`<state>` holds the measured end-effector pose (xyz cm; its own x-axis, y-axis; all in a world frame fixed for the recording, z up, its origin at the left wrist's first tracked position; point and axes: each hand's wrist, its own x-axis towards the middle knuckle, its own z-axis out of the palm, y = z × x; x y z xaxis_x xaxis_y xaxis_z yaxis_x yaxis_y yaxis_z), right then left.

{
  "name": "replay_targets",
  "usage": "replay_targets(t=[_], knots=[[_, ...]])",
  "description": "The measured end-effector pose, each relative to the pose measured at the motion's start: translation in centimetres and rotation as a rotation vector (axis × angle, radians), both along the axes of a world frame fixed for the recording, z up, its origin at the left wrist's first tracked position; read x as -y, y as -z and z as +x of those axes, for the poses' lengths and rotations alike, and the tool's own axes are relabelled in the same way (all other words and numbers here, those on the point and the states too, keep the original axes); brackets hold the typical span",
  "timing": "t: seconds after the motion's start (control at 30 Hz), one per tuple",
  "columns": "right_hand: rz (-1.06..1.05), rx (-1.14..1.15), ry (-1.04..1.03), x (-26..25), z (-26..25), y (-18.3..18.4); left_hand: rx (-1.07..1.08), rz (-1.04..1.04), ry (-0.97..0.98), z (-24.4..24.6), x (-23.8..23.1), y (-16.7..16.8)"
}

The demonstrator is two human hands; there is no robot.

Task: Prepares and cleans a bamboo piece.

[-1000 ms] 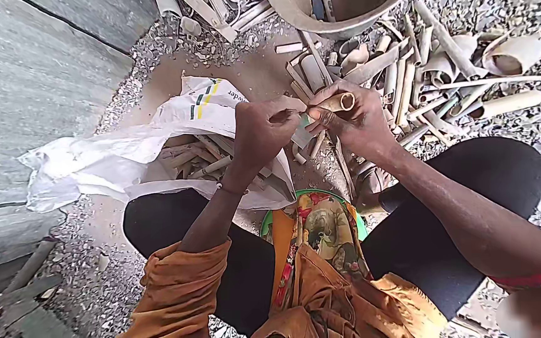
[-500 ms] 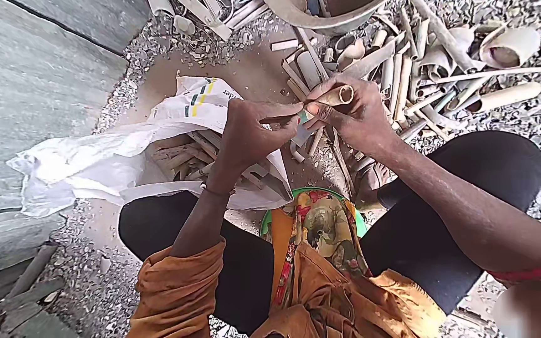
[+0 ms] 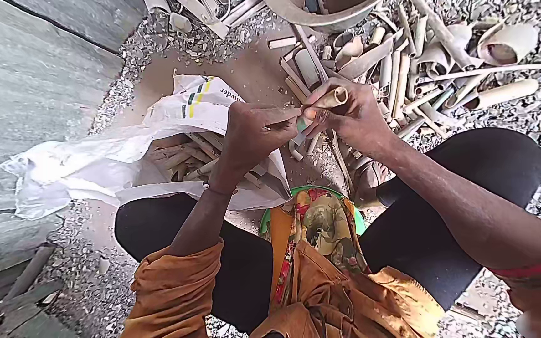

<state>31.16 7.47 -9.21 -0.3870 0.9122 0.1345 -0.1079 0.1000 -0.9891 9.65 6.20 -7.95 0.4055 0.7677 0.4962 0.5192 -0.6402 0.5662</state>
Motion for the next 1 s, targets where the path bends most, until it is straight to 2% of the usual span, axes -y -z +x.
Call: replay_targets(t=[0.07,0.23,0.33,0.7,0.87,1.0], knots=[[0.062,0.034,-0.023,0.1,-0.1,0.2,-0.002,-0.023,-0.019,0.0,-0.1,0.2],[-0.023,-0.012,-0.008,-0.4,0.0,-0.4,0.120,-0.242,-0.024,-0.3,-0.3,-0.3],[-0.046,-0.046,0.026,-1.0,0.2,-1.0,0.145,-0.283,-0.022,-0.5,-0.1,-1.1],[0.016,-0.001,0.065,-1.2,-0.1,-0.6,-0.151,0.034,-0.116,0.5,1.6,-2.0],[0.021,0.017,0.065,-1.2,-0.5,-0.3,-0.300,0.053,-0.177,0.9,1.6,-1.6],[0.002,0.013,0.080,-1.1,-0.7,-1.0,-0.305,0.023,-0.222,0.8,1.6,-1.7]])
